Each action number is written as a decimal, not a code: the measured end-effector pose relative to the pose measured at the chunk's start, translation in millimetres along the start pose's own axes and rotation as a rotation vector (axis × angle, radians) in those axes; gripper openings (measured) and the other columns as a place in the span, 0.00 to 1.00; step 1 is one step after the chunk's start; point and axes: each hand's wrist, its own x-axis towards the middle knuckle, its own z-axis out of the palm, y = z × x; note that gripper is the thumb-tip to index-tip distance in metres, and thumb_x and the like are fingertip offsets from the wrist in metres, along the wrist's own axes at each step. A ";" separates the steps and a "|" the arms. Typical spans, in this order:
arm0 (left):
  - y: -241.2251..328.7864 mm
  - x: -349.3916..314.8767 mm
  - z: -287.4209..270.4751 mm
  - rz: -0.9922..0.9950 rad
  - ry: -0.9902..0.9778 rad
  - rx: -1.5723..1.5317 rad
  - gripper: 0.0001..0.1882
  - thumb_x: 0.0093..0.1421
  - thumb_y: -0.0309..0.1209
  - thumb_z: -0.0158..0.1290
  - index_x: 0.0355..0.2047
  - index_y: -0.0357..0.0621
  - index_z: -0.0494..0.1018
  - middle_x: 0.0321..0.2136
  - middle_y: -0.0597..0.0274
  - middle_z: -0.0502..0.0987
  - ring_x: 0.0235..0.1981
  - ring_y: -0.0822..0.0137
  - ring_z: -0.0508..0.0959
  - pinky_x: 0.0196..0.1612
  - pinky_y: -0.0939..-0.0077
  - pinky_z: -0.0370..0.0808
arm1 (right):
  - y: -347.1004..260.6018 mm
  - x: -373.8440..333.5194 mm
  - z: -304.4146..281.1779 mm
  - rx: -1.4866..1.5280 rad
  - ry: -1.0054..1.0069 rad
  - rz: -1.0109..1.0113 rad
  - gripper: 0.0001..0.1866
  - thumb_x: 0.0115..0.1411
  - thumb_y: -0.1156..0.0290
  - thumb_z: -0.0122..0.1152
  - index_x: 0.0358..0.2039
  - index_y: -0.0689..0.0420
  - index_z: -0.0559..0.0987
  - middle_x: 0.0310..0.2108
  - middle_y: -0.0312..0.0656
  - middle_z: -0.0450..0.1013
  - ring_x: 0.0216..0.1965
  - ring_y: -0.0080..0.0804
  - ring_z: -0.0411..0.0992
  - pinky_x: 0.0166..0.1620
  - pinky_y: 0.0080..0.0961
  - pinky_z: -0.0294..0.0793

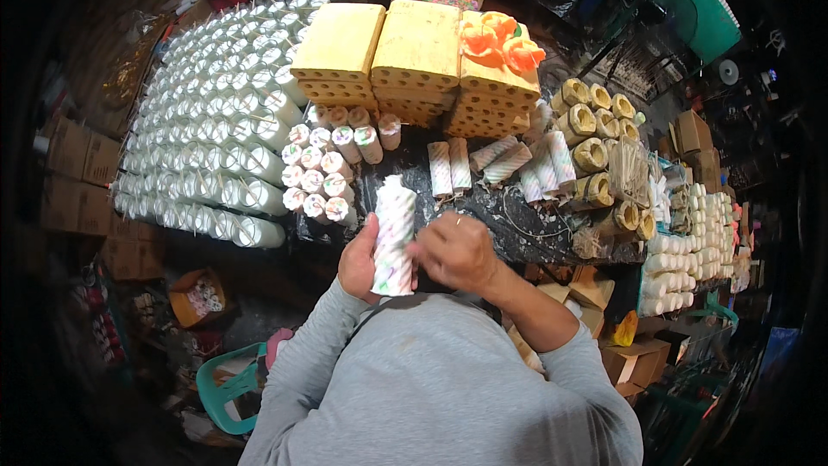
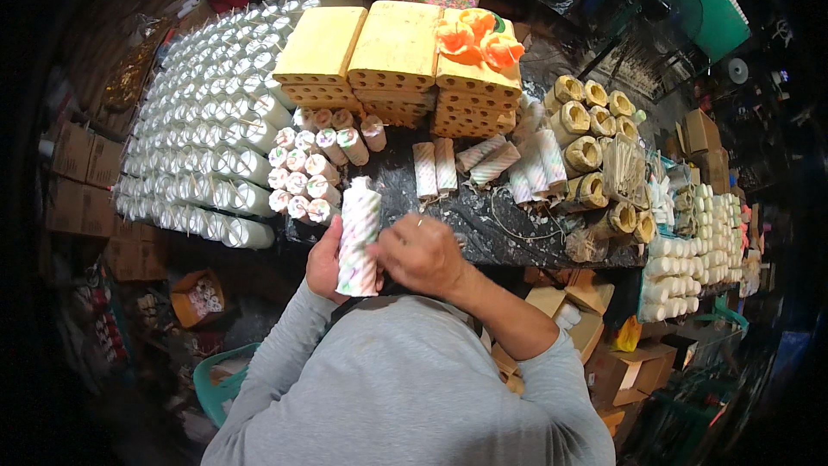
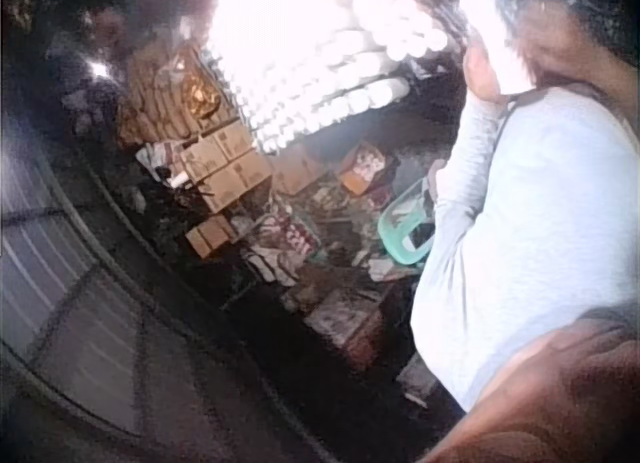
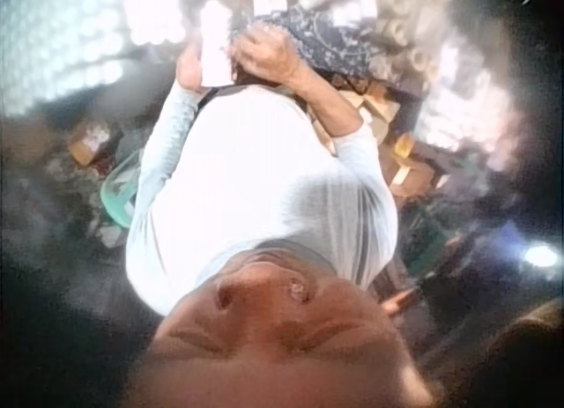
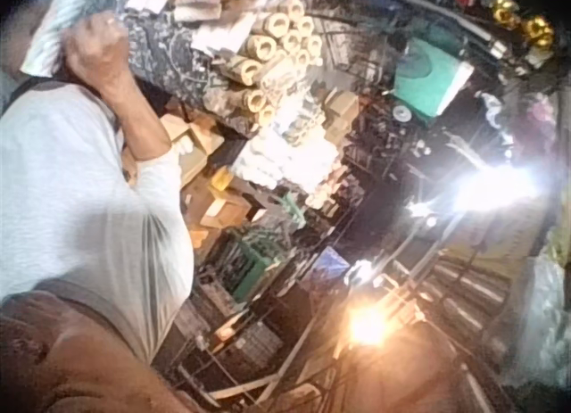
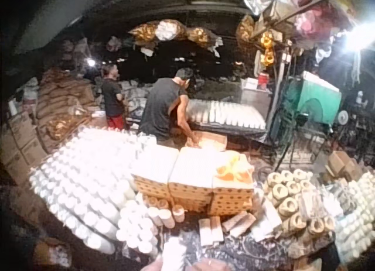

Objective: The person holds a cylindrical firework shell and repeatedly inserts a thin fuse into its top opening. They adjust the fuse with both hands, then place the shell on a table among many similar shells and wooden trays before picking up another shell to repeat the process.

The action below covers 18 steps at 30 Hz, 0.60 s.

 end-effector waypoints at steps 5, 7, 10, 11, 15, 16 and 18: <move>-0.9 -9.9 7.9 -0.088 0.138 0.084 0.39 0.78 0.64 0.37 0.62 0.37 0.72 0.36 0.47 0.82 0.27 0.55 0.84 0.31 0.52 0.85 | 40.2 14.4 2.4 -0.256 0.099 0.244 0.16 0.68 0.61 0.71 0.27 0.56 0.80 0.24 0.43 0.70 0.25 0.46 0.74 0.29 0.44 0.73; -1.4 -13.0 11.7 0.080 0.121 0.358 0.38 0.78 0.61 0.42 0.68 0.36 0.67 0.41 0.50 0.82 0.30 0.58 0.84 0.33 0.56 0.85 | 41.3 11.1 -2.3 -0.093 0.087 0.326 0.16 0.70 0.61 0.70 0.28 0.58 0.82 0.24 0.45 0.72 0.26 0.49 0.75 0.30 0.43 0.74; 0.3 -14.5 15.3 0.275 0.110 0.570 0.37 0.75 0.44 0.58 0.75 0.33 0.61 0.58 0.54 0.78 0.56 0.63 0.80 0.61 0.70 0.76 | 34.8 3.5 -16.9 0.292 0.020 0.564 0.18 0.73 0.59 0.68 0.33 0.61 0.85 0.25 0.42 0.75 0.26 0.35 0.73 0.33 0.34 0.74; 3.0 -16.0 15.5 0.322 0.120 0.709 0.39 0.74 0.44 0.60 0.74 0.33 0.61 0.59 0.54 0.78 0.58 0.63 0.79 0.63 0.70 0.74 | 32.6 1.7 -22.9 0.460 -0.026 0.702 0.18 0.73 0.57 0.68 0.35 0.62 0.85 0.26 0.40 0.76 0.27 0.30 0.72 0.34 0.31 0.74; 12.2 -20.8 16.5 0.415 0.106 1.147 0.42 0.66 0.42 0.68 0.71 0.30 0.63 0.56 0.45 0.80 0.55 0.57 0.82 0.59 0.67 0.77 | 23.4 0.7 -32.4 0.900 -0.137 0.896 0.21 0.69 0.54 0.75 0.42 0.62 0.87 0.31 0.32 0.77 0.32 0.17 0.68 0.37 0.24 0.72; 12.6 -22.2 17.3 0.394 0.088 1.223 0.42 0.66 0.41 0.68 0.71 0.30 0.63 0.55 0.44 0.80 0.53 0.56 0.83 0.58 0.66 0.78 | 20.9 0.9 -31.5 0.889 -0.147 0.856 0.21 0.68 0.54 0.76 0.43 0.62 0.87 0.33 0.32 0.77 0.33 0.17 0.69 0.38 0.24 0.72; 7.1 -20.5 20.0 0.490 0.083 1.337 0.41 0.65 0.39 0.69 0.69 0.27 0.64 0.53 0.37 0.81 0.49 0.48 0.86 0.53 0.63 0.82 | 15.2 1.1 -25.8 0.869 -0.169 0.741 0.22 0.65 0.55 0.80 0.45 0.62 0.88 0.36 0.32 0.78 0.34 0.18 0.70 0.39 0.23 0.72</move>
